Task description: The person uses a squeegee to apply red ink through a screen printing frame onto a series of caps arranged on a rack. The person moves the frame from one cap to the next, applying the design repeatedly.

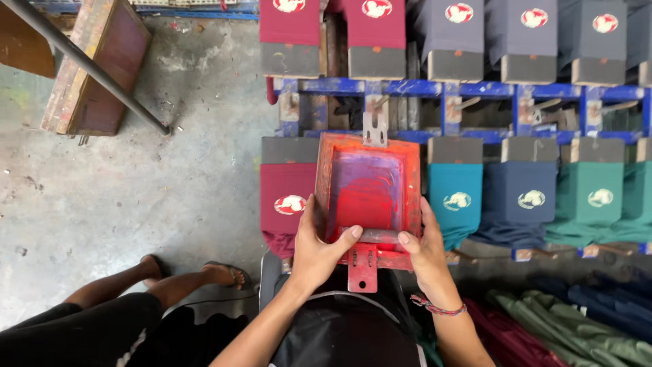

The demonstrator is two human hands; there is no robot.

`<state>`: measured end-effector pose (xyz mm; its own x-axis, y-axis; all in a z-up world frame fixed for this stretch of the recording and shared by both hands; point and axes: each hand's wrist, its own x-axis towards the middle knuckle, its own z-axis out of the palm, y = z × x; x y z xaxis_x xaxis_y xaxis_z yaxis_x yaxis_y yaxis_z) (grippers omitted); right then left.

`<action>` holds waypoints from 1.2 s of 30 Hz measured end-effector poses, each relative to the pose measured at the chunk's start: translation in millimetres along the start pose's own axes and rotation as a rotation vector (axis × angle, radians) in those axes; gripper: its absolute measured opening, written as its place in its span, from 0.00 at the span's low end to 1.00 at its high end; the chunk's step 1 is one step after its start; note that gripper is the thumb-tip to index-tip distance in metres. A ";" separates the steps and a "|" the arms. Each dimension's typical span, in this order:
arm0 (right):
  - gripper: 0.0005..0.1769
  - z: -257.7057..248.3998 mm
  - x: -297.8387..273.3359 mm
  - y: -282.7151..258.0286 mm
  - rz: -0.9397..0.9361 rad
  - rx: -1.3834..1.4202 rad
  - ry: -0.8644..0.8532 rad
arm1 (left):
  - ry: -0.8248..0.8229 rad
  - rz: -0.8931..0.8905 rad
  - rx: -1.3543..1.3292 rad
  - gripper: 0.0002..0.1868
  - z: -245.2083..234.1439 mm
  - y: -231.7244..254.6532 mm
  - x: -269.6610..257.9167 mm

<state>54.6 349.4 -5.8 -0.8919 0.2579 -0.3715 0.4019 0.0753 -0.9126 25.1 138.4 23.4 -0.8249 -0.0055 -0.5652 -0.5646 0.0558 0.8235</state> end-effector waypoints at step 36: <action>0.83 -49.6 42.8 -27.6 -0.257 -0.520 -0.280 | 0.000 0.081 0.128 0.68 60.4 -57.5 30.8</action>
<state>15.7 406.2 12.0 -0.9651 -0.0868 -0.2469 0.1536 0.5761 -0.8028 33.8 195.3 -44.3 -0.8675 0.0043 -0.4974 -0.4883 0.1826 0.8533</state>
